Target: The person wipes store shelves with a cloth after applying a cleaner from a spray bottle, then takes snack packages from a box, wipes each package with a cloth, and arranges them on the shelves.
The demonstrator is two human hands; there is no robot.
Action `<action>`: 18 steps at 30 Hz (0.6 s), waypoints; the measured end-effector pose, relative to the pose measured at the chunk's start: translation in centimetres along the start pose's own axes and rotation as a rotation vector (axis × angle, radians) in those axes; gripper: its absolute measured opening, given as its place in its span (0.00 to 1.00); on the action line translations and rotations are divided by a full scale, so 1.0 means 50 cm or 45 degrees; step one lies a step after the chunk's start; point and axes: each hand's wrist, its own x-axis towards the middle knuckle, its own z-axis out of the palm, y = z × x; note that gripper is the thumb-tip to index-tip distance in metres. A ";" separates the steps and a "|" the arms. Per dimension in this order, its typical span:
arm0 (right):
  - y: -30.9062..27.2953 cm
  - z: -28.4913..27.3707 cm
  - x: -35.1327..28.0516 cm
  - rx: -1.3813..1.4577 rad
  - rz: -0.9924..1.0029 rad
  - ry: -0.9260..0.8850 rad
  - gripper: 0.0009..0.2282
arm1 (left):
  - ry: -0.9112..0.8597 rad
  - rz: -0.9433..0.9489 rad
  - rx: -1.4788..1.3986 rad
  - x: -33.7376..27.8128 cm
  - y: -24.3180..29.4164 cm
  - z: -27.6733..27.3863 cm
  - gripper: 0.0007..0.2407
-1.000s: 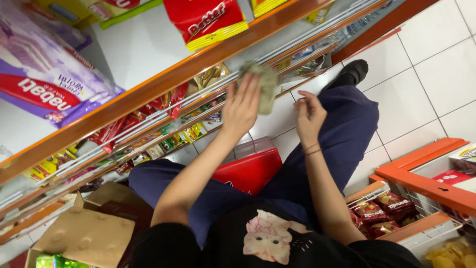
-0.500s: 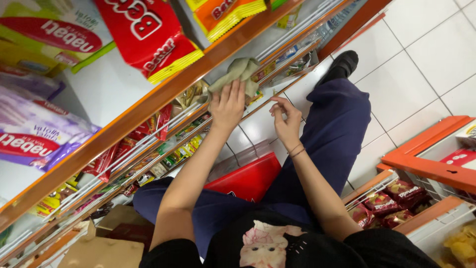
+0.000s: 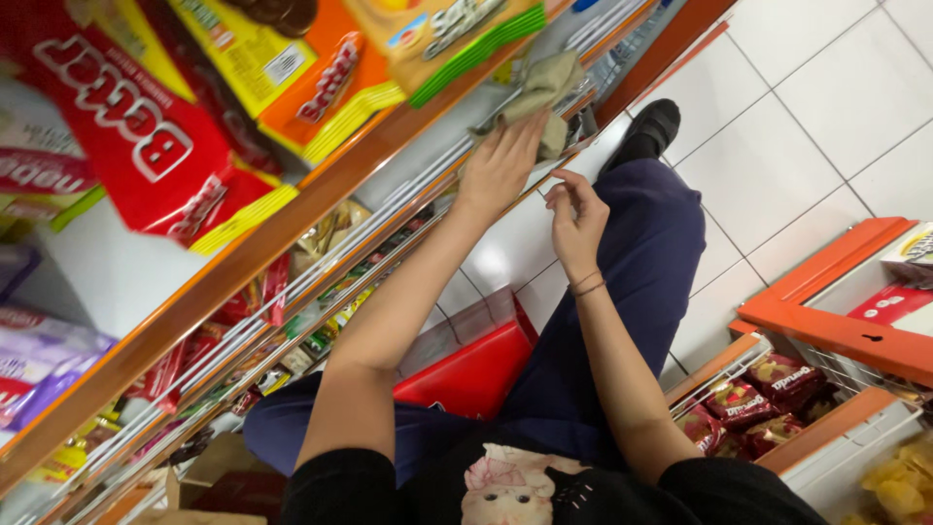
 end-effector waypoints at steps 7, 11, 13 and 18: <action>0.029 -0.043 0.068 0.030 -0.040 0.128 0.09 | 0.093 0.143 0.039 0.147 0.070 0.095 0.24; 0.037 -0.059 0.078 0.025 0.001 0.171 0.09 | 0.072 0.232 -0.037 0.240 0.115 0.147 0.24; 0.040 -0.067 0.076 0.023 0.014 0.173 0.09 | 0.110 0.276 0.103 0.281 0.132 0.159 0.24; 0.041 -0.074 0.076 0.020 0.073 0.168 0.09 | -0.055 0.414 0.077 0.277 0.116 0.130 0.24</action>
